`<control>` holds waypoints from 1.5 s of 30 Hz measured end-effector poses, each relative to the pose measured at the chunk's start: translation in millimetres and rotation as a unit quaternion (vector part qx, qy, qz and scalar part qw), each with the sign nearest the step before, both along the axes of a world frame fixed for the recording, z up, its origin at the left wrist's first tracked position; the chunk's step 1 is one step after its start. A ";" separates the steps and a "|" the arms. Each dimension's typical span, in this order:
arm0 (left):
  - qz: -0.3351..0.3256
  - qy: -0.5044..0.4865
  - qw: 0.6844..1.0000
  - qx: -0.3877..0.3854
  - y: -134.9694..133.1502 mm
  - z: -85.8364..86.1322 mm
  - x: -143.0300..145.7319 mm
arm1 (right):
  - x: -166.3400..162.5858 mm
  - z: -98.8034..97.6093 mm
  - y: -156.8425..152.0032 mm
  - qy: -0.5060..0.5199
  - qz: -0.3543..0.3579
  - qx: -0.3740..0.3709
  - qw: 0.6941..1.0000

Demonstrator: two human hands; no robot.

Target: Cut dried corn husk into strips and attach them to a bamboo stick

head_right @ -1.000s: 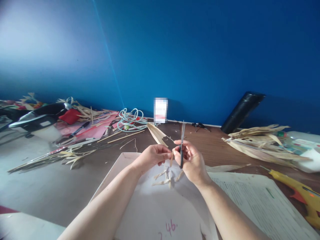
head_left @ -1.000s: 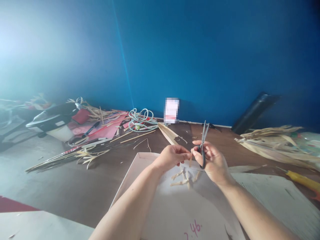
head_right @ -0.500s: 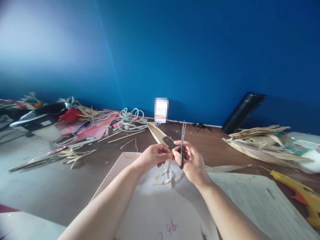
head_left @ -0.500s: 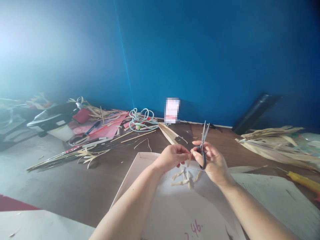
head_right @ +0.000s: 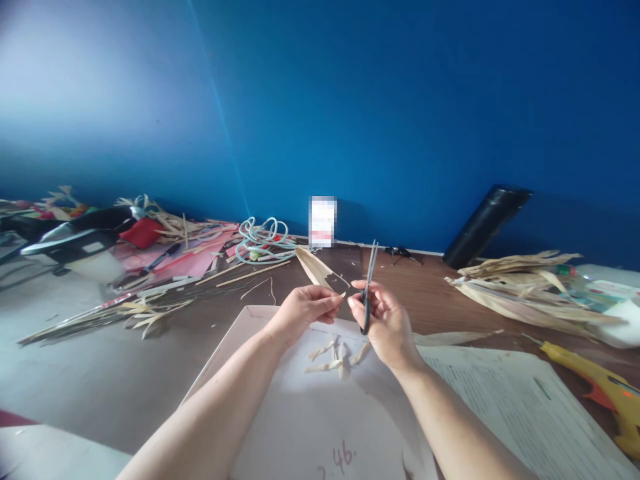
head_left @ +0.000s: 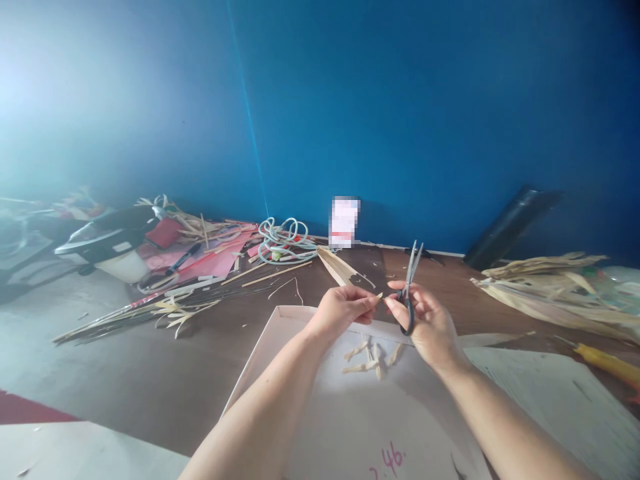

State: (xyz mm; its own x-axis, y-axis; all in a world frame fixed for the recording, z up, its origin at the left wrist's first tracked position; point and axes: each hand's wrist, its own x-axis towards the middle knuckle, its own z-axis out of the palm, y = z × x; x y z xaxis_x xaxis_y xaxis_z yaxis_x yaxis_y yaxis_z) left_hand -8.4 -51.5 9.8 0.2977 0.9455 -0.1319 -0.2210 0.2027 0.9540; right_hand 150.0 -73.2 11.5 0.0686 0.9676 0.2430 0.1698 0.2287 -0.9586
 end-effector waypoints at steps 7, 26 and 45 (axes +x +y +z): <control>0.053 -0.027 0.998 0.037 2.5 2.1 -3.4 | 3.8 1.1 -0.4 -0.035 0.064 -0.059 0.996; 0.107 -0.063 0.991 0.041 4.4 3.6 -5.4 | -2.2 2.3 -5.1 -0.024 0.190 -0.139 0.972; 0.101 -0.015 0.994 0.033 4.0 5.0 -7.4 | -2.2 0.4 -3.2 -0.048 0.199 -0.107 0.973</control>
State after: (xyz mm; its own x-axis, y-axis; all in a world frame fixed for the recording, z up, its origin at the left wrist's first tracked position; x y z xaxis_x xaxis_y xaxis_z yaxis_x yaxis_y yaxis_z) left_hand -15.8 -47.5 14.8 0.1032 0.9927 -0.0621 -0.2795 0.0889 0.9560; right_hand 147.8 -76.4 11.9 -0.3356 0.9418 0.0194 0.1995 0.0912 -0.9756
